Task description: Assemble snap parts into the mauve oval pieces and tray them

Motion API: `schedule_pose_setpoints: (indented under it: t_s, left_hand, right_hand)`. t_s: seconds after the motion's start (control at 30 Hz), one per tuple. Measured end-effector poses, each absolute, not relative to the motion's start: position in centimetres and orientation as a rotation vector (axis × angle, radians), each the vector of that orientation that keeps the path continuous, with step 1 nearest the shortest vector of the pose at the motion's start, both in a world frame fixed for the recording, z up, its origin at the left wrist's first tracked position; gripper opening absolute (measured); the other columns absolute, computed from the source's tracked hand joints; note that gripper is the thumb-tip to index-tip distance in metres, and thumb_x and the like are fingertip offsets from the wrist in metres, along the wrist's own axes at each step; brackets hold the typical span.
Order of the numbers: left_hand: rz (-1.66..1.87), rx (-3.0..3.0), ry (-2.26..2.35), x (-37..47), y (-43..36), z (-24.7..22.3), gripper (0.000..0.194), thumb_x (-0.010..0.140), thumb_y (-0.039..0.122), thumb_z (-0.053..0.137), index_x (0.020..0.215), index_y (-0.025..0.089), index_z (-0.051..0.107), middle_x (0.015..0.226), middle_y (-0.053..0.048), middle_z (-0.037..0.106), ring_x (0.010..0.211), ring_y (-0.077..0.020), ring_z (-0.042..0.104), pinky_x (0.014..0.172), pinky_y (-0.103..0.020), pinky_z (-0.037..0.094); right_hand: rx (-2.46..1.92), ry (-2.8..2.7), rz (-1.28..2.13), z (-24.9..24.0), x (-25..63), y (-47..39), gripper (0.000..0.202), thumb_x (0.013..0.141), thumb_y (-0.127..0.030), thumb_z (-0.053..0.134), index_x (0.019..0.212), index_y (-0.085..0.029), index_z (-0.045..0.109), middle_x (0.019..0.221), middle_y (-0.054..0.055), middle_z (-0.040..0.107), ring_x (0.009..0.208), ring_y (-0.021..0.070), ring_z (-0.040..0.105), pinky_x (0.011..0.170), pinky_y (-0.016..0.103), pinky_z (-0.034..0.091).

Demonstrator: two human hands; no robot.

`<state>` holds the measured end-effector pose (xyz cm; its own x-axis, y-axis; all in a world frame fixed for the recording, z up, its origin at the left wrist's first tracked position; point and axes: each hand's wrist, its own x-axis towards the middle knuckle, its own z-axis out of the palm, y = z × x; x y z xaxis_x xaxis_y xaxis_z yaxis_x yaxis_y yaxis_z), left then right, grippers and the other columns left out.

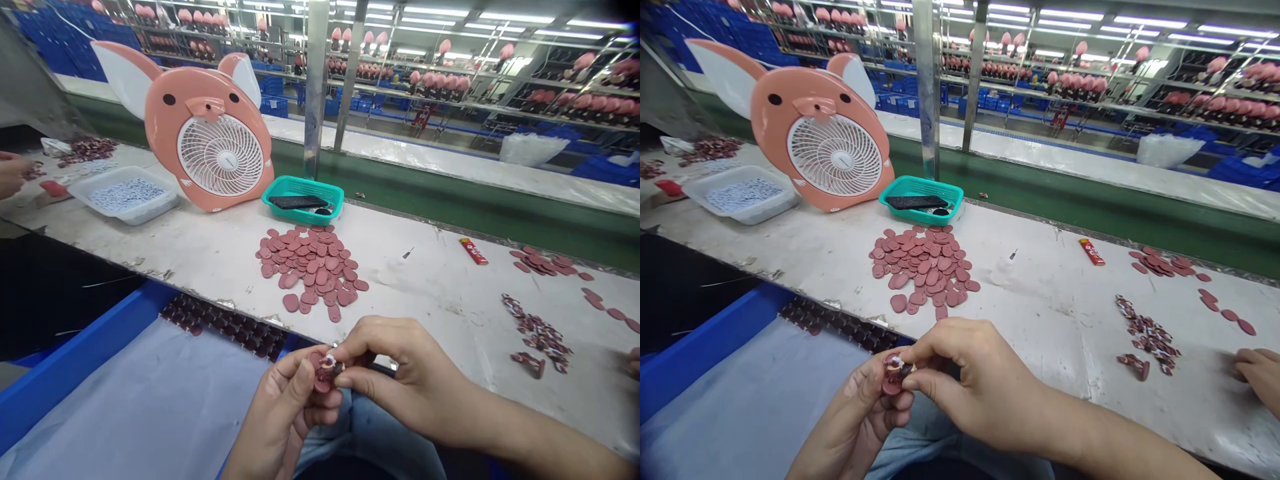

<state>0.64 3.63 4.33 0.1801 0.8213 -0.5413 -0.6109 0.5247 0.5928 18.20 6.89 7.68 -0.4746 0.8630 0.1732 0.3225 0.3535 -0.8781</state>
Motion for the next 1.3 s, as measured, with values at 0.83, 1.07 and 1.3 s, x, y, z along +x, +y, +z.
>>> schedule_pose_setpoints:
  t_s: [0.83,1.07,1.3]
  left_hand:
    - [1.043,0.3,0.89,0.3,3.3,4.2,0.036,0.056,0.042,0.094,0.081,0.019,0.082,0.059,-0.001,0.075,0.053,-0.0131,0.068,0.052,-0.02,0.051]
    - [1.035,0.26,0.862,0.3,3.3,4.2,0.033,0.056,0.041,0.094,0.079,0.021,0.082,0.06,-0.001,0.077,0.052,-0.0116,0.067,0.054,-0.019,0.053]
    - [1.005,0.275,0.846,-0.2,3.4,3.6,0.037,0.058,0.045,0.093,0.082,0.02,0.082,0.059,-0.001,0.075,0.053,-0.012,0.067,0.054,-0.02,0.053]
  right_hand:
    - [-0.808,-2.12,0.966,8.6,18.3,6.9,0.015,0.091,-0.009,0.069,0.101,-0.019,0.069,0.081,0.002,0.075,0.072,0.0111,0.068,0.069,0.019,0.053]
    - [-0.86,-2.127,1.008,8.7,18.1,7.0,0.013,0.09,-0.01,0.07,0.099,-0.019,0.071,0.08,0.002,0.074,0.072,0.0105,0.068,0.069,0.019,0.054]
    - [-0.889,-2.117,1.068,9.0,17.6,7.1,0.011,0.092,-0.013,0.069,0.101,-0.019,0.071,0.082,0.002,0.074,0.074,0.0097,0.069,0.071,0.018,0.053]
